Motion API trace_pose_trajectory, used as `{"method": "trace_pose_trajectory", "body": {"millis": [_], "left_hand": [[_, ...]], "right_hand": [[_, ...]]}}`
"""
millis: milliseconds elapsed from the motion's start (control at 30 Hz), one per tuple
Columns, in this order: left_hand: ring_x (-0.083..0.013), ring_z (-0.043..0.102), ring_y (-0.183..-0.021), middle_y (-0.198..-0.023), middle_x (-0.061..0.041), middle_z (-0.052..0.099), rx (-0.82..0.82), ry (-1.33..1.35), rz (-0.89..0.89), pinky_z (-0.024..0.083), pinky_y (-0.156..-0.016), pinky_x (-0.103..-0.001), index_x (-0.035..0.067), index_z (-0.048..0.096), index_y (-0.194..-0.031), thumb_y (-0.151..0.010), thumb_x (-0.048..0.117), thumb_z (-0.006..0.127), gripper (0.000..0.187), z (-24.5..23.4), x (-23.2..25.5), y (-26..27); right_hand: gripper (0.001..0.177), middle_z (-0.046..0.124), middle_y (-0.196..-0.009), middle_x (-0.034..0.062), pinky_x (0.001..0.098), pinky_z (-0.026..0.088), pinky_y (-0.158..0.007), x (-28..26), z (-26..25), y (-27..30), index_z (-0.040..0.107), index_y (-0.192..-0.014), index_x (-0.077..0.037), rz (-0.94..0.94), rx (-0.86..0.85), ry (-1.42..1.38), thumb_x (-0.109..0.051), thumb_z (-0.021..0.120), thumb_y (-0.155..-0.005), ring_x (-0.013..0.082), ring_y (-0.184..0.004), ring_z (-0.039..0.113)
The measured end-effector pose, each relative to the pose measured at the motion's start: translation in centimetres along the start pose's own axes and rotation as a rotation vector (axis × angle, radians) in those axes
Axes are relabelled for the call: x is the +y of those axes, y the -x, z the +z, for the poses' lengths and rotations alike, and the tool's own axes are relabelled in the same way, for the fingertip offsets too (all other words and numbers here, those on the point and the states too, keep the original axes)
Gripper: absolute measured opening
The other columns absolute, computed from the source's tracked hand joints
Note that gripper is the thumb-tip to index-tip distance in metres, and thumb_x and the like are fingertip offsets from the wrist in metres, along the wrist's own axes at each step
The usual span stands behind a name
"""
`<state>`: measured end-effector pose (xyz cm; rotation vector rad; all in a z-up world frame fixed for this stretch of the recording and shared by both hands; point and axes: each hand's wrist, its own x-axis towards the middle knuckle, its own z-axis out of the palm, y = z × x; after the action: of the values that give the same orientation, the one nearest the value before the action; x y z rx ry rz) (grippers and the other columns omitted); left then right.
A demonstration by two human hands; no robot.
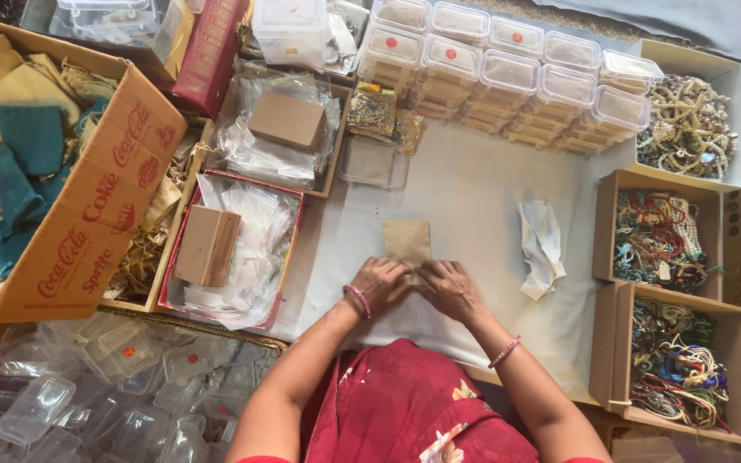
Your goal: The person picks up jewelry items from boxes, wipes them with a white cloth, and places them into small plastic bags. They then put the bags into small cardboard boxes and finally into clear plastic containers, stacking them on the table.
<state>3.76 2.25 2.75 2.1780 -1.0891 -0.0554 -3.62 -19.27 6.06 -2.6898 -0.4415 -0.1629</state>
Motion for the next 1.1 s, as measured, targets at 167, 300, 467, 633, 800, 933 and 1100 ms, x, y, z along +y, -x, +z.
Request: {"method": "trace_pose_trajectory", "body": {"millis": [167, 300, 467, 633, 800, 933, 1100], "left_hand": [[-0.0225, 0.066, -0.110, -0.112, -0.006, 0.073, 0.073, -0.207, 0.271, 0.045, -0.102, -0.041, 0.009, 0.069, -0.114, -0.084, 0.027, 0.072, 0.035, -1.1, -0.7, 0.6], [-0.0173, 0.069, -0.112, -0.116, -0.003, 0.075, 0.111, -0.386, 0.431, 0.048, -0.110, -0.038, 0.011, 0.070, -0.115, -0.090, 0.018, 0.068, 0.027, -0.3, -1.9, 0.5], [-0.0226, 0.072, -0.097, -0.101, -0.006, 0.075, -0.006, -0.152, 0.210, 0.054, -0.096, -0.038, 0.010, 0.070, -0.117, -0.097, 0.018, 0.067, 0.022, -0.7, -0.9, 1.4], [-0.0265, 0.071, -0.092, -0.100, -0.009, 0.074, -0.115, 0.085, 0.004, 0.055, -0.083, -0.040, 0.011, 0.067, -0.130, -0.099, 0.012, 0.061, 0.032, -0.9, -0.8, 1.1], [-0.0232, 0.071, -0.100, -0.108, -0.005, 0.077, 0.204, 0.036, 0.017, 0.048, -0.096, -0.043, 0.014, 0.070, -0.121, -0.099, 0.013, 0.063, 0.023, -1.7, -1.7, -1.2], [-0.0223, 0.068, -0.113, -0.111, -0.004, 0.077, 0.197, -0.055, 0.007, 0.046, -0.100, -0.042, 0.014, 0.069, -0.125, -0.093, 0.014, 0.063, 0.032, 0.7, -4.7, -1.5], [-0.0288, 0.063, -0.119, -0.126, -0.012, 0.069, 0.184, -0.146, 0.016, 0.041, -0.104, -0.049, 0.010, 0.069, -0.122, -0.091, 0.026, 0.072, 0.036, 0.6, -3.8, -1.3]], "right_hand": [[0.047, 0.060, -0.131, 0.0113, 0.0478, 0.038, -0.108, 0.6, 0.4, 0.7, 0.064, -0.129, -0.003, -0.160, -0.009, 0.188, -0.024, 0.067, -0.087, 0.0272, -0.122, 0.055], [0.031, 0.066, -0.123, 0.0044, 0.0485, 0.036, -0.114, 0.5, 0.3, -0.1, 0.066, -0.120, -0.009, -0.141, -0.003, 0.233, -0.015, 0.063, -0.090, 0.0204, -0.120, 0.060], [0.019, 0.068, -0.103, 0.0062, 0.0479, 0.040, -0.115, -0.1, -0.4, 0.3, 0.067, -0.108, -0.009, -0.022, -0.184, 0.010, -0.024, 0.066, -0.096, 0.0238, -0.107, 0.063], [0.030, 0.067, -0.106, 0.0102, 0.0494, 0.043, -0.106, 0.7, 0.8, -0.2, 0.067, -0.107, -0.006, -0.063, -0.124, -0.137, -0.030, 0.072, -0.090, 0.0322, -0.109, 0.061], [0.022, 0.058, -0.134, 0.0137, 0.0482, 0.035, -0.109, 2.1, 0.2, -4.0, 0.070, -0.108, -0.009, 0.073, -0.130, -0.230, -0.026, 0.067, -0.094, 0.0359, -0.128, 0.049], [0.022, 0.053, -0.144, 0.0151, 0.0501, 0.033, -0.108, 2.9, 1.6, -5.4, 0.073, -0.109, -0.009, 0.116, -0.140, -0.215, -0.025, 0.069, -0.093, 0.0372, -0.133, 0.045], [0.023, 0.066, -0.120, 0.0120, 0.0382, 0.053, -0.089, 3.5, 2.5, -5.6, 0.073, -0.097, -0.006, 0.298, -0.083, -0.411, -0.022, 0.081, -0.083, 0.0293, -0.109, 0.063]]}}
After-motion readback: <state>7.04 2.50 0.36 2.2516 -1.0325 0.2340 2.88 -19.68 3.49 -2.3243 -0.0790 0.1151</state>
